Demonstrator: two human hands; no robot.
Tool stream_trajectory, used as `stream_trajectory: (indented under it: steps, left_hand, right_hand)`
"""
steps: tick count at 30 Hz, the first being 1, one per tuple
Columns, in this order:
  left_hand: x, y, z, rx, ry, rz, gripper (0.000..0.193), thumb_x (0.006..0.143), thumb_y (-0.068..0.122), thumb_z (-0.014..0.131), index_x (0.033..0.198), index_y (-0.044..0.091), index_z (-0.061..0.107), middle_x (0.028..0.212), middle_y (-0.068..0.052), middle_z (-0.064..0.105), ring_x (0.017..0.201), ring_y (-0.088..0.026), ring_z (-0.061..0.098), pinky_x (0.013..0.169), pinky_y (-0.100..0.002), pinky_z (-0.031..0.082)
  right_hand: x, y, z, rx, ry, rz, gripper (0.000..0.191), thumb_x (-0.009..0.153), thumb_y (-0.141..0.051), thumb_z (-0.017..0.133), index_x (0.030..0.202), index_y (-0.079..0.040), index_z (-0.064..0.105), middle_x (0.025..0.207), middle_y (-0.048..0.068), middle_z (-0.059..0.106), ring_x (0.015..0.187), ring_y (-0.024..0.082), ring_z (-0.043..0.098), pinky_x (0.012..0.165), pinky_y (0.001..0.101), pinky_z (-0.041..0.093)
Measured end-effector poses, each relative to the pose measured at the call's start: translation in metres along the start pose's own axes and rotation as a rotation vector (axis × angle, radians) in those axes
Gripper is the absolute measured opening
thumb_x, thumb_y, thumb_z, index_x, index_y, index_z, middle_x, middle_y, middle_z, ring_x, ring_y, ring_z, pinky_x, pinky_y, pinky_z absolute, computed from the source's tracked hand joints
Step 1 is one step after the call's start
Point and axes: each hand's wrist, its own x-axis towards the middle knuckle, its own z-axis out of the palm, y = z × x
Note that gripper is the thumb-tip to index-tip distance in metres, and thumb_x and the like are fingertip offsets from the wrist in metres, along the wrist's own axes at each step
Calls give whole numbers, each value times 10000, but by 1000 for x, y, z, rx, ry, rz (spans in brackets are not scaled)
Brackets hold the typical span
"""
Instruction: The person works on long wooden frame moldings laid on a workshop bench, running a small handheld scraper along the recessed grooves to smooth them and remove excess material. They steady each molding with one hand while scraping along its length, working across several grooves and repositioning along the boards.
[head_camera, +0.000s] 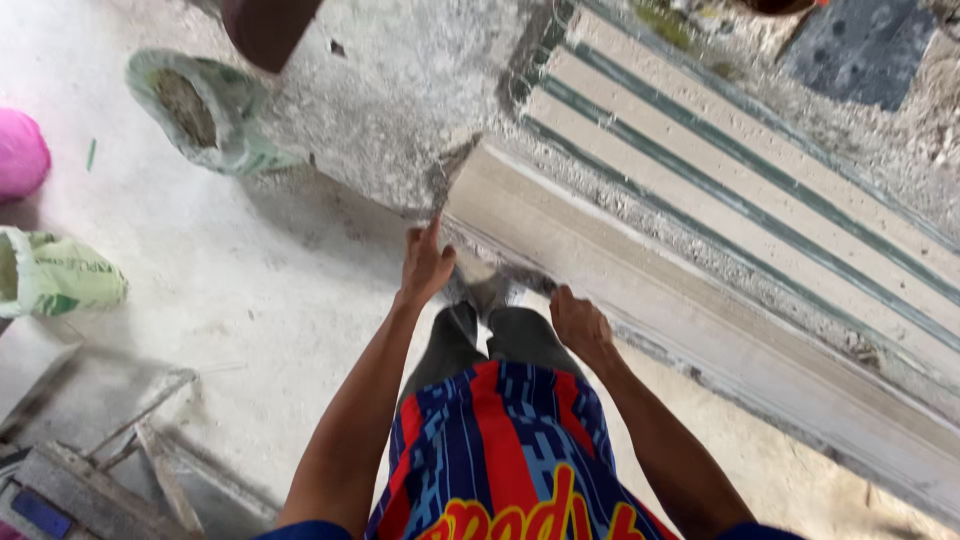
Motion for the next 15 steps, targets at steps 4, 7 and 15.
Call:
stream_trajectory:
  steps: [4,7,15]
  left_hand:
    - [3,-6,-4,58,-72,-54,680,938,174,628,1575,122,395,1365,-243,459,1212,-443,522,1032,-477,458]
    - [4,-7,-8,107,-94,-25,731,905,150,626,1589,119,370,1347,-242,474,1217,-436,526,1044,-464,460]
    - [3,-4,-7,17,-78,-74,775,867,91,622,1585,96,331,1363,-294,474,1206,-468,512,1046,-477,429]
  right_hand:
    - [50,-44,19,102,138,-288,262,1013,-230,484,1131,-18,581,851,282,729,627,453,709,517,585,576]
    - [72,-64,23,41,8,-178,302,1079,-275,454,1101,13,543,754,253,715,675,368,745,553,499,614]
    - [-1,-22,-12,117,-114,126,331,1079,-319,410,1133,-35,571,886,317,708,829,467,734,751,596,575]
